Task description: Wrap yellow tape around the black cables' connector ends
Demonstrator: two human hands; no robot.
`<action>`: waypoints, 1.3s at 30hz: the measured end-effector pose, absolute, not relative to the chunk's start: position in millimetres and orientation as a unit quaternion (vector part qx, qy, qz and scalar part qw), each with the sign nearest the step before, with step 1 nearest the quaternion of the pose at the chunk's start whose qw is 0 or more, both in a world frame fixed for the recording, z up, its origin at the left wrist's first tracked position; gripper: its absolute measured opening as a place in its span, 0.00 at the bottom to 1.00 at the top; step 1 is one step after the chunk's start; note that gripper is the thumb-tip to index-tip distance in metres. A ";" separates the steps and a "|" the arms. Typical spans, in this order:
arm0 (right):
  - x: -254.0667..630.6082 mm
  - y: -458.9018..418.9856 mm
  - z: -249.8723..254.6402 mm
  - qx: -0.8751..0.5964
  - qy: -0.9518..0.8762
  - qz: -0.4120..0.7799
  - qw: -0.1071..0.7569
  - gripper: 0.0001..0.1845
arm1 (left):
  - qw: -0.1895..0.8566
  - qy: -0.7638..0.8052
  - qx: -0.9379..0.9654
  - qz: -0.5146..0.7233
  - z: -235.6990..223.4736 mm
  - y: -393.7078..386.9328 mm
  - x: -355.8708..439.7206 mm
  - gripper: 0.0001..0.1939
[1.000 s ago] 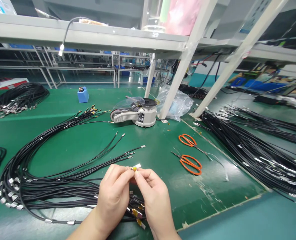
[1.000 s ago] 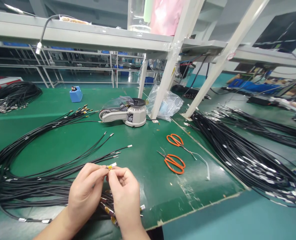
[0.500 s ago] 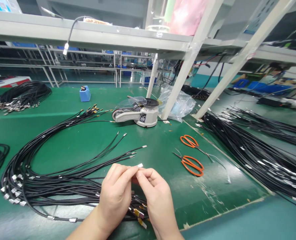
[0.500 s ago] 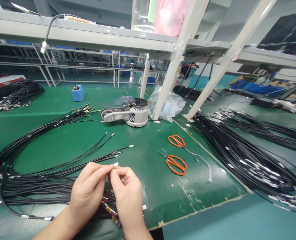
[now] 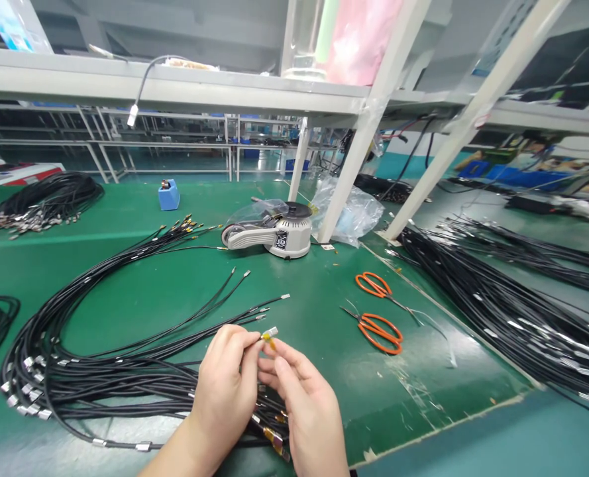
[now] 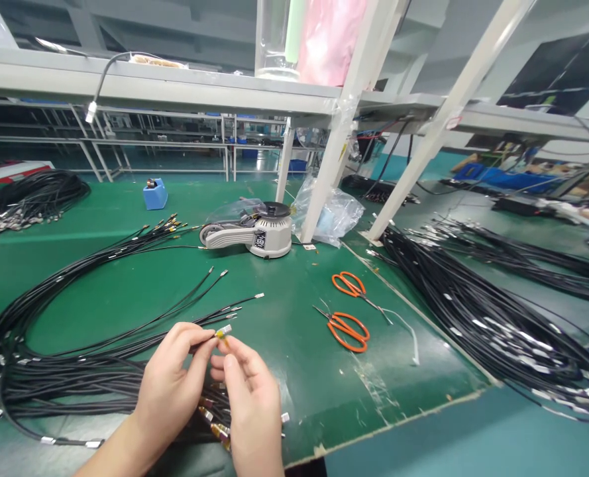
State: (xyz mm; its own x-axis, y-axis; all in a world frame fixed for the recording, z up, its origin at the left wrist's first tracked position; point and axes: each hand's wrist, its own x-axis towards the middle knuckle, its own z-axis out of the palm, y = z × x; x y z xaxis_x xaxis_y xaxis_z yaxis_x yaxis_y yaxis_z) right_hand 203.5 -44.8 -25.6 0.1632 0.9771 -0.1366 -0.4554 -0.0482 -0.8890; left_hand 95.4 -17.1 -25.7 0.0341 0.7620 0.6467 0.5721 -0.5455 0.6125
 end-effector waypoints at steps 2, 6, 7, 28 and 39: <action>204.2 -47.3 -24.8 -0.434 -0.281 0.578 0.631 0.24 | 0.088 0.472 0.712 0.512 -25.0 -17.3 95.3 0.07; 203.5 -43.0 -18.9 -0.463 -0.321 0.546 0.620 0.22 | 0.070 0.473 0.713 0.513 -24.3 -17.7 95.3 0.06; 202.6 -40.7 -17.3 -0.471 -0.336 0.538 0.614 0.21 | 0.068 0.470 0.715 0.513 -24.4 -17.6 95.2 0.06; 202.5 -31.5 -16.1 -0.500 -0.430 0.442 0.607 0.07 | 0.401 0.553 0.562 0.467 -1.2 -18.4 93.6 0.11; 203.0 -30.9 -11.7 -0.490 -0.429 0.456 0.607 0.06 | 0.481 0.545 0.502 0.468 1.6 -18.1 93.8 0.13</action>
